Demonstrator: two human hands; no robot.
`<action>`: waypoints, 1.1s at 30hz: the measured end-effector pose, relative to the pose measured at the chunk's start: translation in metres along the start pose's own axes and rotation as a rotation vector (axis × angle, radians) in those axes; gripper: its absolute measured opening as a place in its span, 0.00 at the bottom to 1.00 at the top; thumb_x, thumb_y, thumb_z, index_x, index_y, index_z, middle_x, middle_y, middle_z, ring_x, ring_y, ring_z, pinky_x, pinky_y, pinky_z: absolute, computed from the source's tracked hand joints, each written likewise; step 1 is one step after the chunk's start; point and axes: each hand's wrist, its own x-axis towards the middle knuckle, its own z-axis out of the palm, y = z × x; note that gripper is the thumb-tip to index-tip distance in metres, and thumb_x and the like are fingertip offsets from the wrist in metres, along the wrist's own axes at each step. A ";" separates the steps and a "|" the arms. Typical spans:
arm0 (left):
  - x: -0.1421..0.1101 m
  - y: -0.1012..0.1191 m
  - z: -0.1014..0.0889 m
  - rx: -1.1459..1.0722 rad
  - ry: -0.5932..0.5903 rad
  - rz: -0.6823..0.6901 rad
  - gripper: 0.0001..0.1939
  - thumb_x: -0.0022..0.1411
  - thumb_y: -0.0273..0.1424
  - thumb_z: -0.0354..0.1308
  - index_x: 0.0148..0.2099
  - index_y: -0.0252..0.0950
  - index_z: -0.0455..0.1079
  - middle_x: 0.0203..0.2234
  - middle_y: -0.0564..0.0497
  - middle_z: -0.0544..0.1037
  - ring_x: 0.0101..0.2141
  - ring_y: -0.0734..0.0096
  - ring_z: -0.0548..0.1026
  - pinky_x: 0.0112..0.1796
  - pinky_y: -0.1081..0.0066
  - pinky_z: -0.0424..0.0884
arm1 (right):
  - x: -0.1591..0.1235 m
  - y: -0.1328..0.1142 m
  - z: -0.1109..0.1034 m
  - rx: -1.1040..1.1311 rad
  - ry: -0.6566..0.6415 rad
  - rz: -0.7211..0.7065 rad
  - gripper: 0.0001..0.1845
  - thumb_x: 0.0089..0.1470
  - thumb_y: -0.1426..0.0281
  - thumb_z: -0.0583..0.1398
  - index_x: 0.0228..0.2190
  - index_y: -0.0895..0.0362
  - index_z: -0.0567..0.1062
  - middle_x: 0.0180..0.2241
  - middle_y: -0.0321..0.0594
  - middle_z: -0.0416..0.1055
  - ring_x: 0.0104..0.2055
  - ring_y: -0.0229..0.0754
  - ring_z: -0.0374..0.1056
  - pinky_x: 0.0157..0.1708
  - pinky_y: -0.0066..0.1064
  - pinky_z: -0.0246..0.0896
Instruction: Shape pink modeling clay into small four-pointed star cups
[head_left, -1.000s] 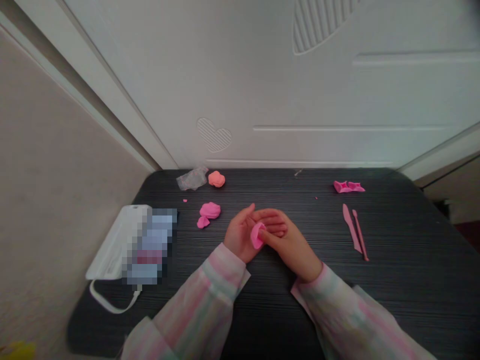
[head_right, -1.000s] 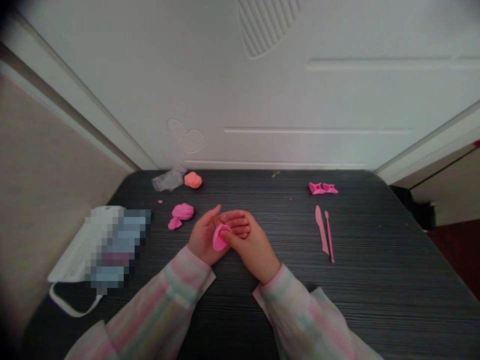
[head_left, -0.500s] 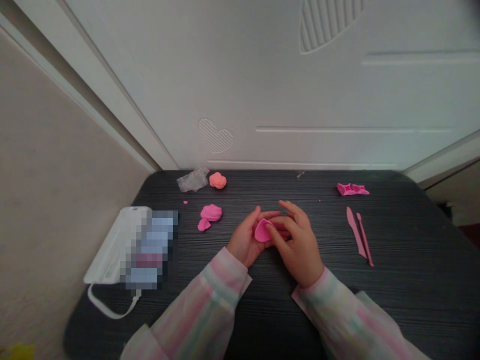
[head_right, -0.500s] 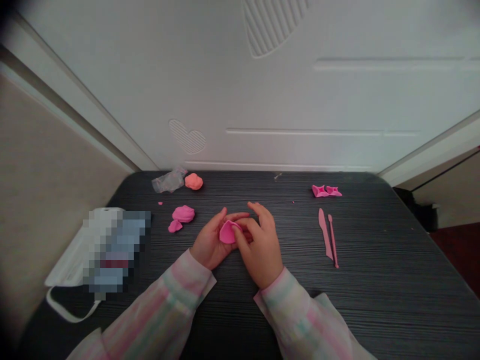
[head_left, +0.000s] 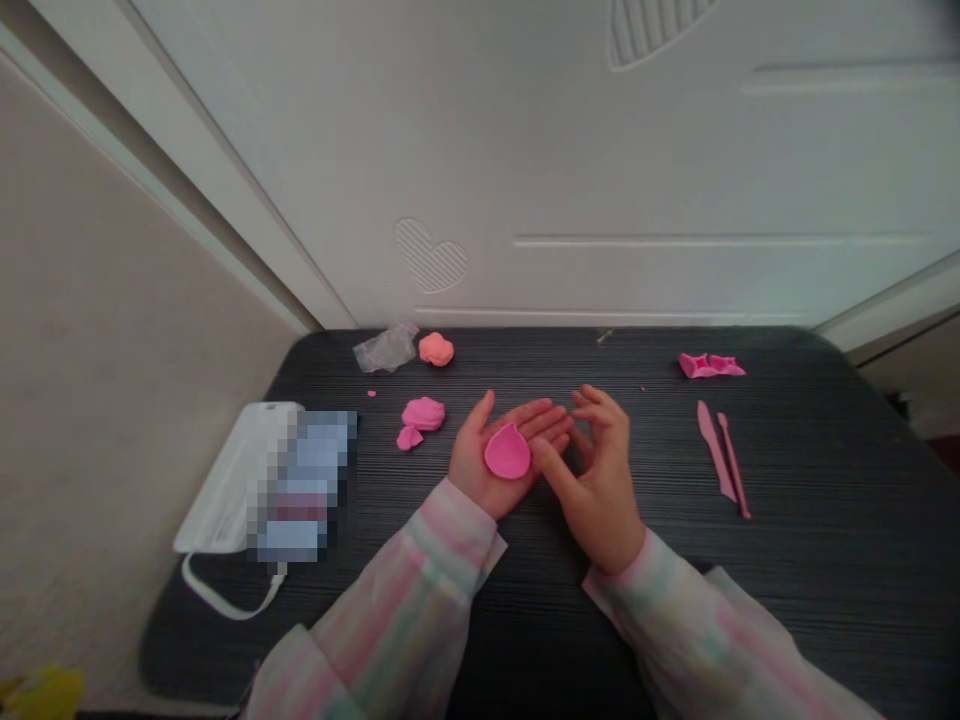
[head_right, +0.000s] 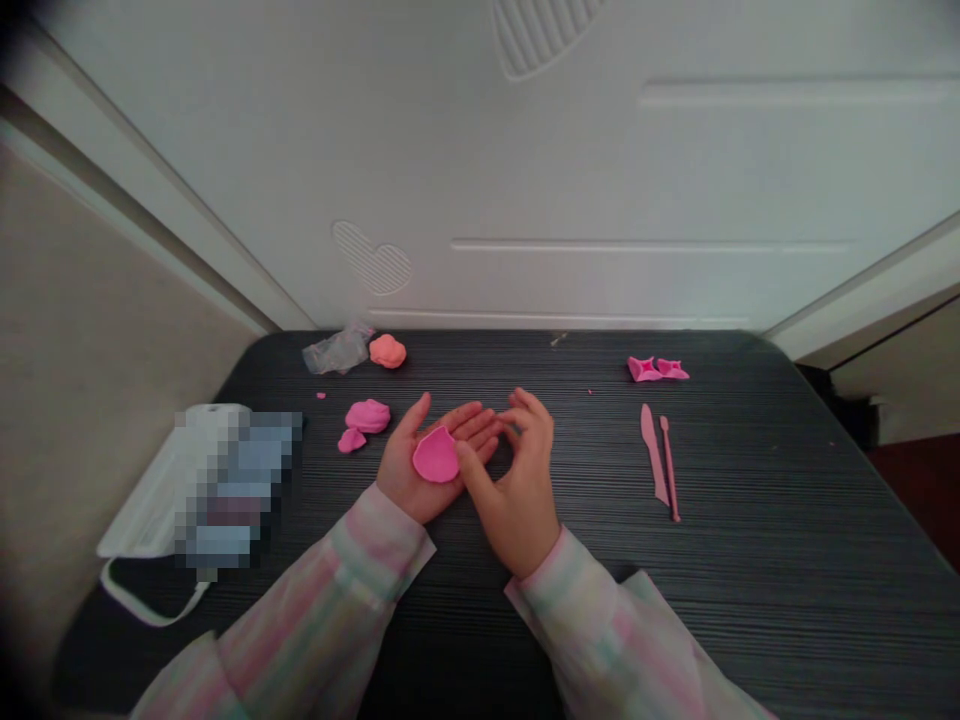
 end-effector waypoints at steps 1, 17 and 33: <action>0.000 0.000 0.000 0.005 -0.001 -0.003 0.25 0.58 0.42 0.42 0.37 0.23 0.68 0.33 0.36 0.75 0.39 0.59 0.72 0.42 0.64 0.65 | 0.001 0.000 -0.001 0.112 -0.035 0.087 0.27 0.41 0.67 0.59 0.43 0.51 0.55 0.51 0.47 0.51 0.52 0.45 0.55 0.45 0.41 0.58; -0.004 -0.001 0.002 0.131 -0.149 -0.067 0.33 0.60 0.42 0.32 0.33 0.19 0.70 0.25 0.34 0.76 0.31 0.60 0.75 0.39 0.64 0.65 | 0.009 -0.001 -0.004 0.190 -0.460 0.428 0.10 0.45 0.66 0.57 0.26 0.61 0.72 0.24 0.39 0.72 0.28 0.39 0.67 0.27 0.29 0.61; -0.001 -0.007 -0.003 0.147 -0.090 0.035 0.14 0.53 0.25 0.44 0.30 0.25 0.71 0.23 0.43 0.77 0.27 0.69 0.75 0.32 0.71 0.68 | 0.007 -0.002 -0.001 0.347 -0.496 0.435 0.14 0.44 0.68 0.58 0.35 0.58 0.68 0.35 0.39 0.70 0.38 0.39 0.66 0.40 0.33 0.60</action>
